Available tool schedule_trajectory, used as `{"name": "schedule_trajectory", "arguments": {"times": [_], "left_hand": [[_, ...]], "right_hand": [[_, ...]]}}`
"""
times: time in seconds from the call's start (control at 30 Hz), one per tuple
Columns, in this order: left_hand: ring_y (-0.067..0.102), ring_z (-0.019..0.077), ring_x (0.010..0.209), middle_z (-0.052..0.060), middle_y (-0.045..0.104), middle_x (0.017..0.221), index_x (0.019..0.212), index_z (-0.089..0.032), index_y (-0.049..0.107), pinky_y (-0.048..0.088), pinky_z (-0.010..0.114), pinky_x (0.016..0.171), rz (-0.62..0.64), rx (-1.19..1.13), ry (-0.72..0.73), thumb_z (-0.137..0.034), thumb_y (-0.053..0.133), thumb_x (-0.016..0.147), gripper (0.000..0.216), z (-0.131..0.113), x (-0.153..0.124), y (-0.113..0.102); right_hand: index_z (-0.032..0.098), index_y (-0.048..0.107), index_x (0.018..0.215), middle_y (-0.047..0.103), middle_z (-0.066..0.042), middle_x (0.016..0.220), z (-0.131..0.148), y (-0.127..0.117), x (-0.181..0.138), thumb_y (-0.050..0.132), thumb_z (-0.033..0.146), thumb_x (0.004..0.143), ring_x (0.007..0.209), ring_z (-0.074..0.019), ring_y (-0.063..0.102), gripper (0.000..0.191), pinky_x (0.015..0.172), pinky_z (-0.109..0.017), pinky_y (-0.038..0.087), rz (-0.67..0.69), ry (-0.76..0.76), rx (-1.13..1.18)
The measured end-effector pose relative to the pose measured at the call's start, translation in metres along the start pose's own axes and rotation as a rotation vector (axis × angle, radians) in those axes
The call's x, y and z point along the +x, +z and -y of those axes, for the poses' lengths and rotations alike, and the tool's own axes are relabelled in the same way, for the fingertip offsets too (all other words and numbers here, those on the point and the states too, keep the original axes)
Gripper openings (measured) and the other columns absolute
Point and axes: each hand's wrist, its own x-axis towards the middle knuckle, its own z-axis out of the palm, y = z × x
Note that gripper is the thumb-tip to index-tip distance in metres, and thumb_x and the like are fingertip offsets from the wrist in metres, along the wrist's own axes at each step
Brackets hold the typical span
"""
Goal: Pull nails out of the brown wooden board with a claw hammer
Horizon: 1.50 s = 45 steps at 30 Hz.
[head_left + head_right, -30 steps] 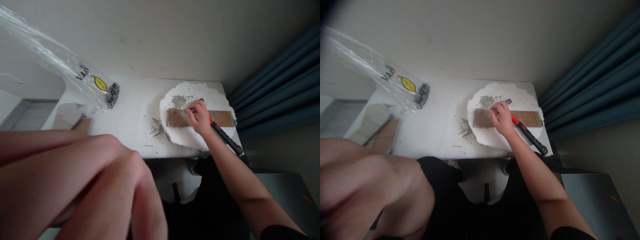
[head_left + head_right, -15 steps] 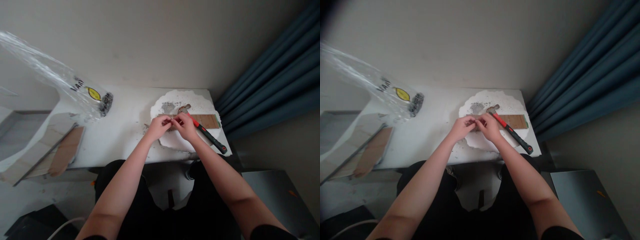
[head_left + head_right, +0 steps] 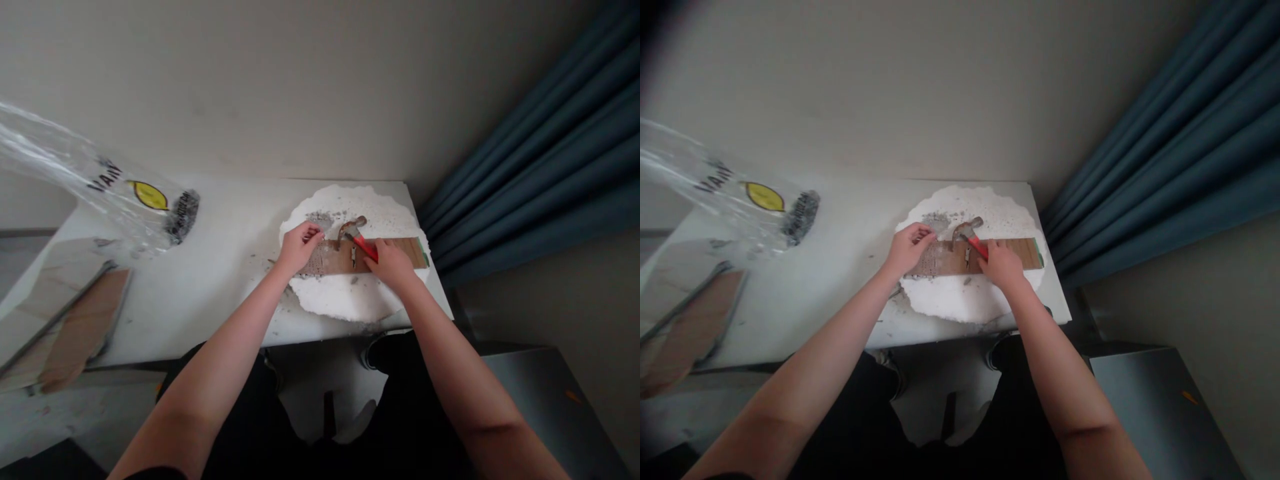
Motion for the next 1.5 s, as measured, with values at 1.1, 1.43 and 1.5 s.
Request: {"name": "schedule_trajectory", "arguments": {"times": [1.1,1.43,1.5], "left_hand": [[0.073,0.0201,0.093,0.006,0.077,0.101,0.108,-0.020,0.070,0.057,0.036,0.092,0.077,0.151,0.054,-0.025,0.060,0.094,0.019,-0.004,-0.009,0.007],[0.071,0.0231,0.097,0.007,0.077,0.102,0.110,-0.021,0.070,0.055,0.038,0.094,0.065,0.203,0.071,-0.026,0.059,0.093,0.021,0.001,-0.005,0.011],[0.071,0.0233,0.097,0.007,0.077,0.102,0.111,-0.021,0.070,0.055,0.038,0.093,0.061,0.206,0.077,-0.027,0.059,0.093,0.022,0.002,-0.005,0.011]], "right_hand": [[0.024,0.053,0.106,0.049,0.008,0.061,-0.020,-0.035,-0.041,0.062,0.038,0.089,0.044,-0.0110,0.047,0.024,0.040,-0.025,0.037,-0.018,0.183,0.982],[0.024,0.050,0.140,0.050,0.009,0.065,-0.011,-0.028,-0.059,0.064,0.046,0.090,0.045,-0.0103,0.048,0.057,0.041,-0.025,0.045,0.074,0.201,1.081],[0.023,0.052,0.140,0.047,0.009,0.065,-0.007,-0.023,-0.062,0.059,0.048,0.092,0.042,-0.0090,0.043,0.055,0.037,-0.024,0.042,0.092,0.243,1.087]]}}
